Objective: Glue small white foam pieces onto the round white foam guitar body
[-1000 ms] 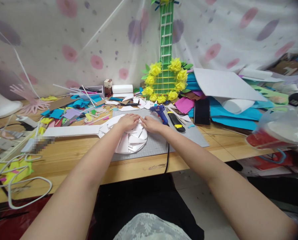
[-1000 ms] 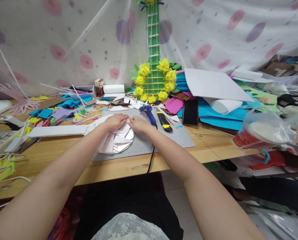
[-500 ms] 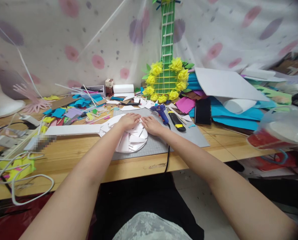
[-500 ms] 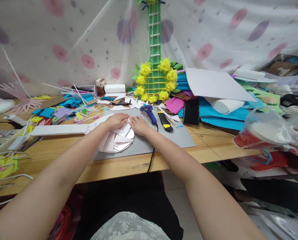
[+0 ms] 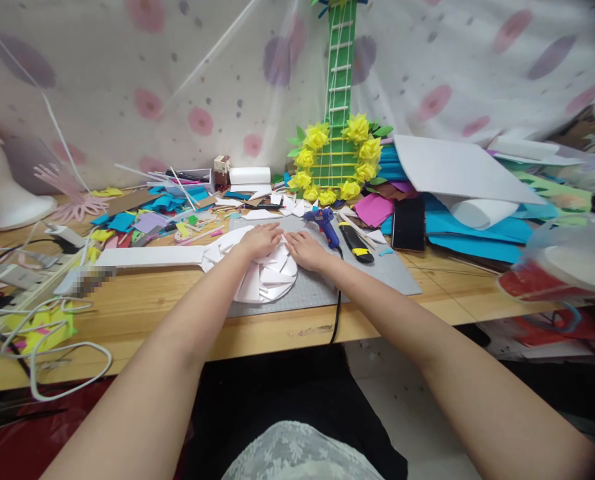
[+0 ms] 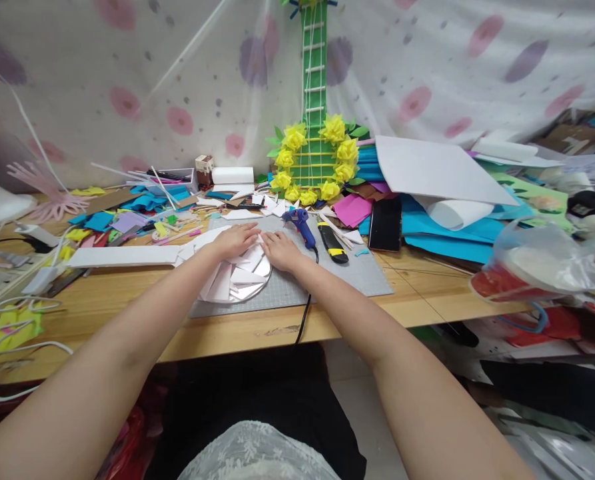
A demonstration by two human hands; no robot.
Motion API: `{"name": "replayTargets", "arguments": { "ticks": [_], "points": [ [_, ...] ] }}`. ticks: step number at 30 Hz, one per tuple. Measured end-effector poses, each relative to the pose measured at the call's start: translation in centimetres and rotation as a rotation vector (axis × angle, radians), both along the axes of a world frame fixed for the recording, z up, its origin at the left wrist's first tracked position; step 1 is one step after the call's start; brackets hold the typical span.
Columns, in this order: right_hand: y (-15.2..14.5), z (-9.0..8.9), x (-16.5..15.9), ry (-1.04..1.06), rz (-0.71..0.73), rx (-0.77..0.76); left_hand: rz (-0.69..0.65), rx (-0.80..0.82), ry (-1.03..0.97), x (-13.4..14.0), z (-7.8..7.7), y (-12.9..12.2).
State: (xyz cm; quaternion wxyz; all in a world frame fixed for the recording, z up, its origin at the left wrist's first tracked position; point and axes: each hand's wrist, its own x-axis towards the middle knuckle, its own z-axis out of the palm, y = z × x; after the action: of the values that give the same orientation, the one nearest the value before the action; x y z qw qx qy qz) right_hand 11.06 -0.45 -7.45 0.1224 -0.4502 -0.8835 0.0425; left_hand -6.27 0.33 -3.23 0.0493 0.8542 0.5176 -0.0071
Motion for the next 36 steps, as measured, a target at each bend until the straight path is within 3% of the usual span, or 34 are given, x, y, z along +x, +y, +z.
{"name": "replayTargets", "arguments": {
  "ticks": [14, 19, 24, 28, 32, 36],
  "points": [
    [0.4, 0.0, 0.2, -0.019, 0.045, 0.036, -0.052, 0.007, -0.006, -0.4, -0.1, 0.5],
    [-0.2, 0.2, 0.2, 0.018, 0.040, 0.017, 0.052, 0.084, -0.096, -0.5, -0.5, 0.0],
    [0.3, 0.3, 0.6, 0.145, 0.020, -0.071, 0.132, 0.243, -0.132, 0.0, -0.3, -1.2],
    [1.5, 0.7, 0.3, 0.331, -0.040, -0.200, 0.117, 0.247, -0.084, 0.2, 0.0, -1.5],
    [1.7, 0.5, -1.4, 0.476, -0.112, -0.192, 0.127, 0.237, -0.054, 0.2, 0.1, -1.3],
    [0.9, -0.1, -2.8, 0.492, -0.191, -0.212, 0.157, 0.211, -0.050, 0.2, 0.1, -1.2]
  ]
}}
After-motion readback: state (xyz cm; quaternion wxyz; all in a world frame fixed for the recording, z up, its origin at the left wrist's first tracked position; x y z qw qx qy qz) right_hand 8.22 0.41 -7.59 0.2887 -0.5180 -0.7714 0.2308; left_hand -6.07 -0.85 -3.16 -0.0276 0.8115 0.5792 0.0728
